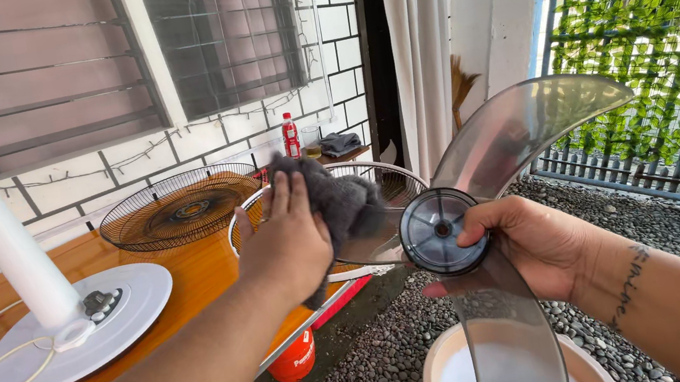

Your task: The person cleans a disassembled electric fan using a spray bottle and a cloth. They wipe the fan base, blades, and front grille, spraying cleaner onto the grille before wiping it down.

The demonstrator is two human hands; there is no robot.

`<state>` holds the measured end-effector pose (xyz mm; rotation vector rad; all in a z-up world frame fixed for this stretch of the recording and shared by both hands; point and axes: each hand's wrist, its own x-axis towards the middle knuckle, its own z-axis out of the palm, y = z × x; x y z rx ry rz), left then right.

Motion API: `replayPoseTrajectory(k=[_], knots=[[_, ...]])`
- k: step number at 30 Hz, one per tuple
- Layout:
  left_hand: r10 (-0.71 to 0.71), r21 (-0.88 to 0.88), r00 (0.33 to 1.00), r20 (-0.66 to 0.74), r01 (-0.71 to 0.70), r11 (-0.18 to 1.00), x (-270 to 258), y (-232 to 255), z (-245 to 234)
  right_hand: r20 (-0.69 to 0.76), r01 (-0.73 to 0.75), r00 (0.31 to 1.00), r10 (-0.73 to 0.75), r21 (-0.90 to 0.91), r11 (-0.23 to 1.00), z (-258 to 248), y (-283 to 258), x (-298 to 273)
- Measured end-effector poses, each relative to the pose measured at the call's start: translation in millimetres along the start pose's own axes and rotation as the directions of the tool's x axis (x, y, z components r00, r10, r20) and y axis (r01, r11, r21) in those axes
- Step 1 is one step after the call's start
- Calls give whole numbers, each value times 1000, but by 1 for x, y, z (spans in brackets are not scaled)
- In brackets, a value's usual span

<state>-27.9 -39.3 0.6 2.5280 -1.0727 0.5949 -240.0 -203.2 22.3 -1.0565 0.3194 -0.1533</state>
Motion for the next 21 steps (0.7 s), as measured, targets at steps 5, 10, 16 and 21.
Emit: replayPoseTrajectory(k=[5, 10, 16, 21], knots=[[-231, -39, 972, -39, 229, 973, 8, -13, -14, -23, -24, 999, 22, -106, 994, -10, -8, -19], [-145, -339, 970, -194, 72, 938, 13, 1, -81, 75, 12, 997, 13, -329, 944, -19, -20, -28], [535, -692, 573, 620, 80, 717, -12, 44, -58, 154, 24, 986, 68, -531, 847, -13, -30, -19], [522, -731, 529, 669, 342, 591, -36, 47, -22, 183, 51, 980, 82, -622, 781, -8, -17, -19]])
